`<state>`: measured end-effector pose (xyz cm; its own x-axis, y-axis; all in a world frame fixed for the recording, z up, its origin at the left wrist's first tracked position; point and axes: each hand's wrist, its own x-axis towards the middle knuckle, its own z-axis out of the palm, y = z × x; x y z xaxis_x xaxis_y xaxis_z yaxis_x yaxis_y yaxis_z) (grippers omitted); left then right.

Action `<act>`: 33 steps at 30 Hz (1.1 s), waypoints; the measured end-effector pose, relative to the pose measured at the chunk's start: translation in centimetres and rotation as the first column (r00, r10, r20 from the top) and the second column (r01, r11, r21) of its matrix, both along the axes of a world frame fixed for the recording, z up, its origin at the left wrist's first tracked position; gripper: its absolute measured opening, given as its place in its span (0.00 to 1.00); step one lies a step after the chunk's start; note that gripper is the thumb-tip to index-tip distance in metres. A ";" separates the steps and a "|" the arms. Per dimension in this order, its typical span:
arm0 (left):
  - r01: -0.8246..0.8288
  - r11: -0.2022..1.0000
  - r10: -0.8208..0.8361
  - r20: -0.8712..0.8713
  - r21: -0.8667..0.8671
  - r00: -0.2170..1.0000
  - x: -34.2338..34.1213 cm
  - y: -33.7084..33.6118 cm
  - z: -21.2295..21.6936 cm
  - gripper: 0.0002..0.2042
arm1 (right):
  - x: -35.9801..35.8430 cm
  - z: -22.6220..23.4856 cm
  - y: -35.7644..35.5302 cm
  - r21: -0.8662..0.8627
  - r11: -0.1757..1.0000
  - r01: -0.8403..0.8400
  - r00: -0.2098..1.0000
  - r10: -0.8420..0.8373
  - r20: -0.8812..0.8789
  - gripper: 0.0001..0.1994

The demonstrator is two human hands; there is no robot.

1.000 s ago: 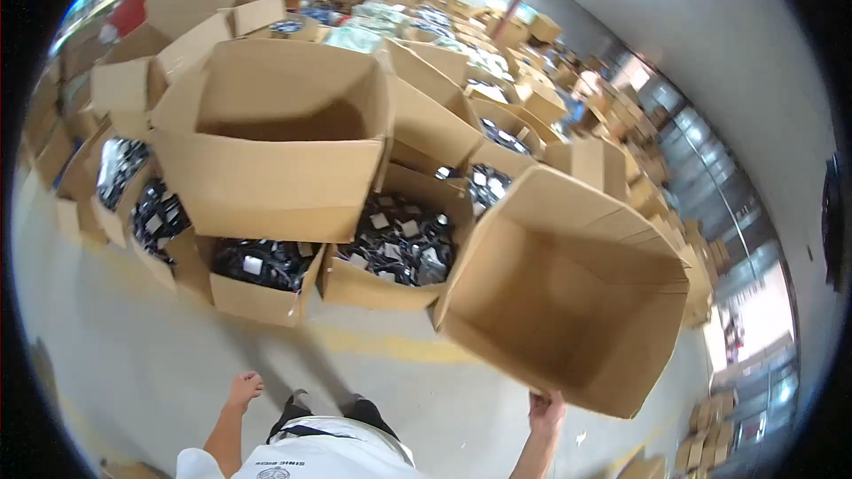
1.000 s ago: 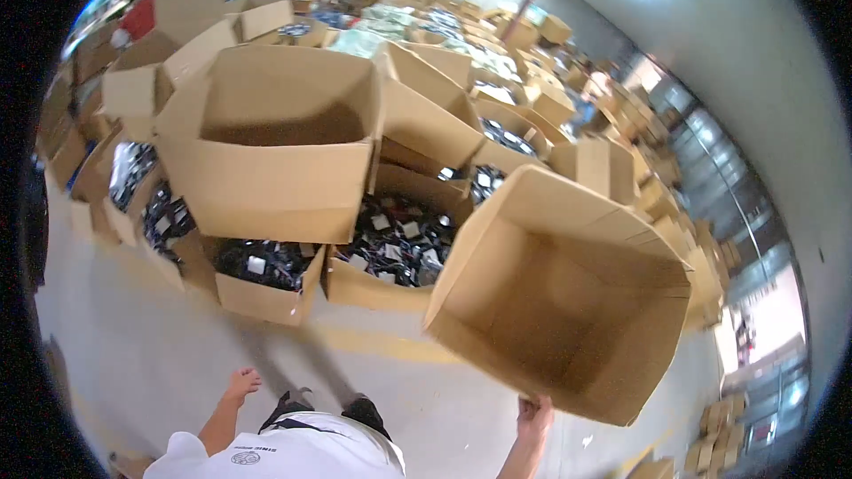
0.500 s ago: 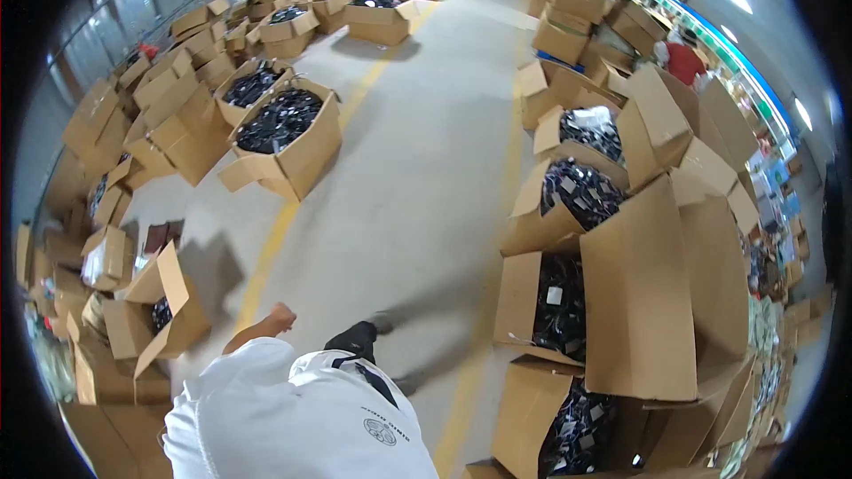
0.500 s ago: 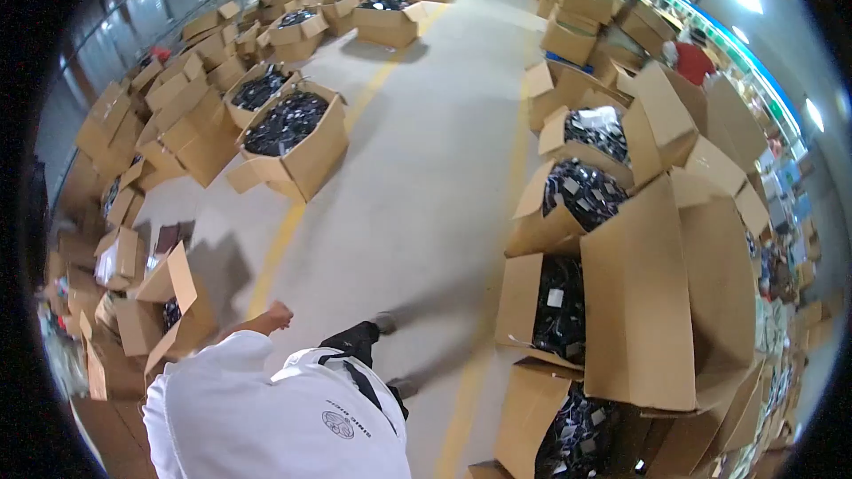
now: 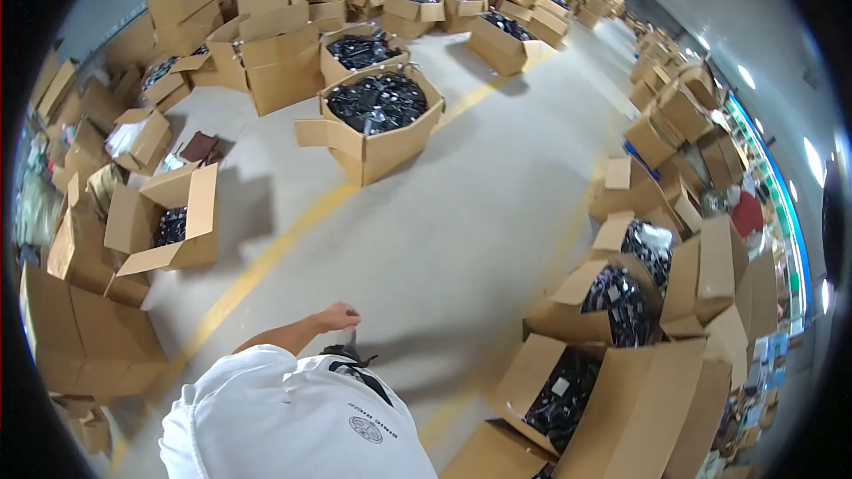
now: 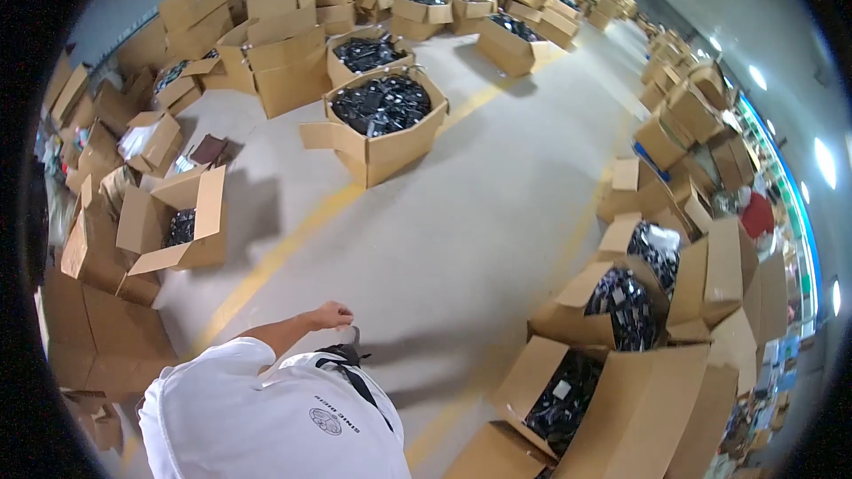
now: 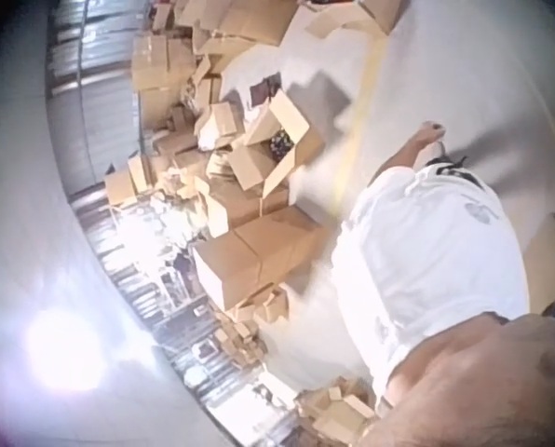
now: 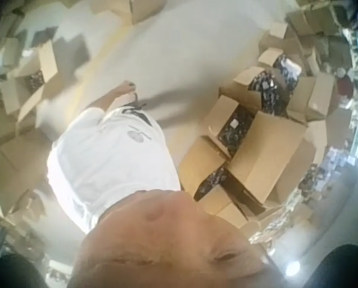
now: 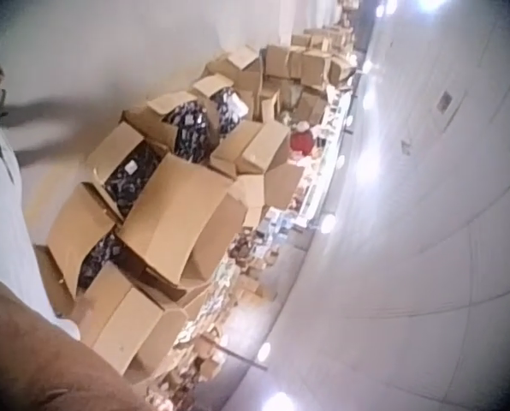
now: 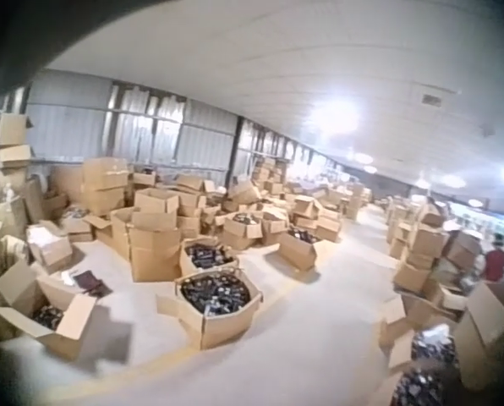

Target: The person packs electronic devices by taking them from a cardboard box and arranging them inside another cardboard box by hand. The person moves the emptied box away, pulls another box filled with devices closer, and places more devices into the cardboard box.

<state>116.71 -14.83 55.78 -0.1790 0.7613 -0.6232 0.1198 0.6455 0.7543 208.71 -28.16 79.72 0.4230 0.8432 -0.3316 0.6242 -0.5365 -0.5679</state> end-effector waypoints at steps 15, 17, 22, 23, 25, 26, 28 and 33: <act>-0.788 0.520 0.780 -0.193 -0.329 0.595 -26.2 -13.7 -8.0 0.08 | -49.0 -17.4 39.9 -0.123 0.941 -0.314 0.913 0.264 -0.311 0.07; -0.838 0.467 0.860 -0.073 -0.283 0.505 -27.4 -11.7 -8.0 0.08 | -55.9 -19.3 43.4 -0.140 0.931 -0.337 0.894 0.269 -0.359 0.07; -0.809 0.517 0.843 0.003 -0.280 0.537 -29.2 -9.5 -7.0 0.07 | -71.1 -26.4 48.9 -0.220 0.925 -0.309 0.854 0.168 -0.492 0.08; -0.678 0.711 0.668 -0.118 -0.187 0.734 -30.0 -11.8 -7.6 0.07 | -74.6 -27.9 49.7 -0.254 0.912 -0.322 0.834 0.146 -0.533 0.09; -0.596 0.779 0.585 -0.115 -0.198 0.803 -32.4 -11.6 -7.4 0.09 | -74.0 -32.4 51.2 -0.289 0.904 -0.314 0.822 0.107 -0.559 0.09; -0.679 0.677 0.708 0.003 -0.285 0.706 -32.7 -9.9 -7.4 0.10 | -74.3 -37.3 52.7 -0.294 0.911 -0.291 0.830 0.087 -0.552 0.09; -0.800 0.321 0.941 0.074 -0.506 0.331 -37.4 -9.9 -3.8 0.11 | -87.9 -35.9 55.6 -0.388 0.824 -0.412 0.766 0.082 -0.637 0.11; -0.934 0.172 0.969 -0.114 -0.313 0.217 -48.0 -7.8 -1.1 0.12 | -114.5 -29.5 63.9 -0.178 0.656 -0.733 0.588 0.481 -0.650 0.14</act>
<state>68.67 -22.63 54.67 -0.5734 -0.1511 -0.8052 -0.7908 0.3592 0.4957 94.25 35.72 50.23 -0.4826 0.5644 -0.6698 0.5667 -0.3819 -0.7301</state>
